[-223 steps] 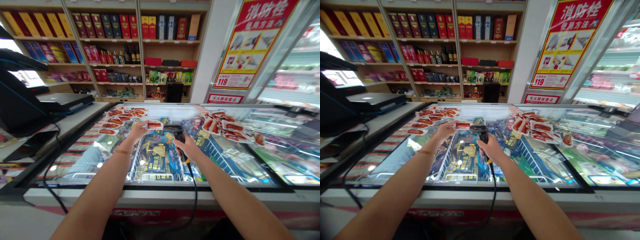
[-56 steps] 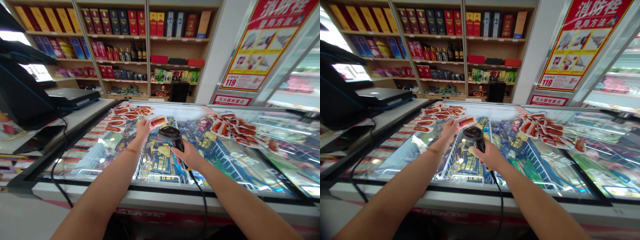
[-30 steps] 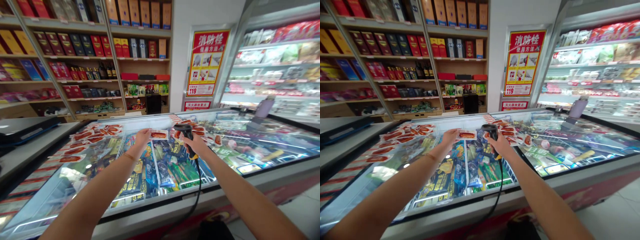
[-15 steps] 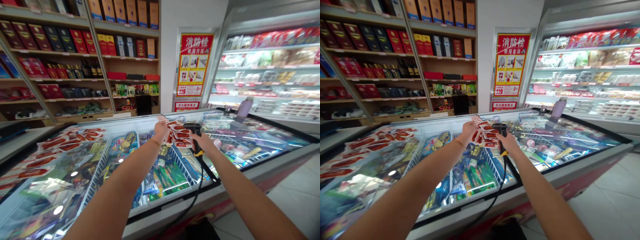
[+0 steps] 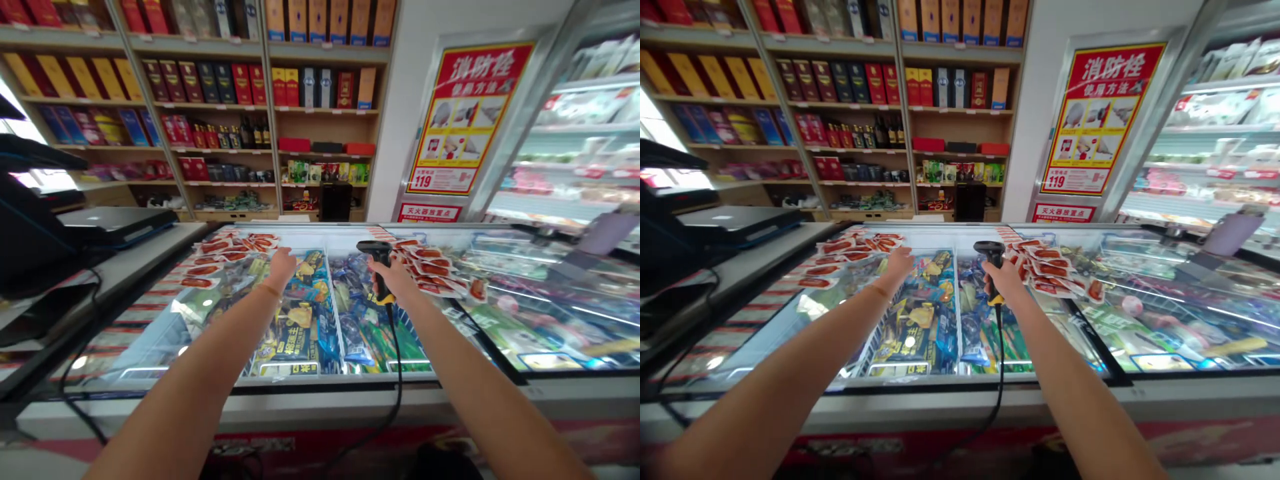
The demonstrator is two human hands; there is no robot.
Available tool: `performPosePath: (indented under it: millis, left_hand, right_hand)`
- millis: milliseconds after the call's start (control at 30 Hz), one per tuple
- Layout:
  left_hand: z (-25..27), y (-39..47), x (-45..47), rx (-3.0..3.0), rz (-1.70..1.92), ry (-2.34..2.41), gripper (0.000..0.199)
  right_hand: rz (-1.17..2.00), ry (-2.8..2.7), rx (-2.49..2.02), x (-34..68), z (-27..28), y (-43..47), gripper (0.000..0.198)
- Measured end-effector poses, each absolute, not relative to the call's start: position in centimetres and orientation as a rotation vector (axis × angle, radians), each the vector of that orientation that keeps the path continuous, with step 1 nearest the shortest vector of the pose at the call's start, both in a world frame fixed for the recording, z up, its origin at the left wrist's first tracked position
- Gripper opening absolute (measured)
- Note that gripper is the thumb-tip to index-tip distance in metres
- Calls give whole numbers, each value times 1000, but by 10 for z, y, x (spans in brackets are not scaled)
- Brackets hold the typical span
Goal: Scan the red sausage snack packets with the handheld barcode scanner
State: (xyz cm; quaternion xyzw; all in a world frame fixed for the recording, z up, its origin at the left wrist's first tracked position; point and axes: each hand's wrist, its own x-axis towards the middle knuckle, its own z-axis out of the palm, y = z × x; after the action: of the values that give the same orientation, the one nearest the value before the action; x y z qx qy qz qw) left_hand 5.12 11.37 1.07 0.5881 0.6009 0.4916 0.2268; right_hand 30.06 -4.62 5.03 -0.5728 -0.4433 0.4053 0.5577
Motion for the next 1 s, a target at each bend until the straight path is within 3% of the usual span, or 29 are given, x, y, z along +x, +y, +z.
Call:
performPosePath:
  millis: [233, 433, 733, 1000]
  left_hand:
    - [14, 89, -76, 1681, 1284, 2205, 30]
    - [-8, 76, -128, 1811, 1136, 2516, 25]
    - [-8, 59, -50, 1892, 906, 2341, 38]
    - [10, 68, 18, 1949, 1076, 1788, 24]
  right_hand:
    - [1041, -1043, -1228, 230, 28, -29, 25]
    - [1082, -1110, -1276, 226, 7, -32, 32]
    - [1086, -1155, -1280, 232, -2, -32, 31]
    - [1073, -1174, -1277, 231, -3, -38, 29]
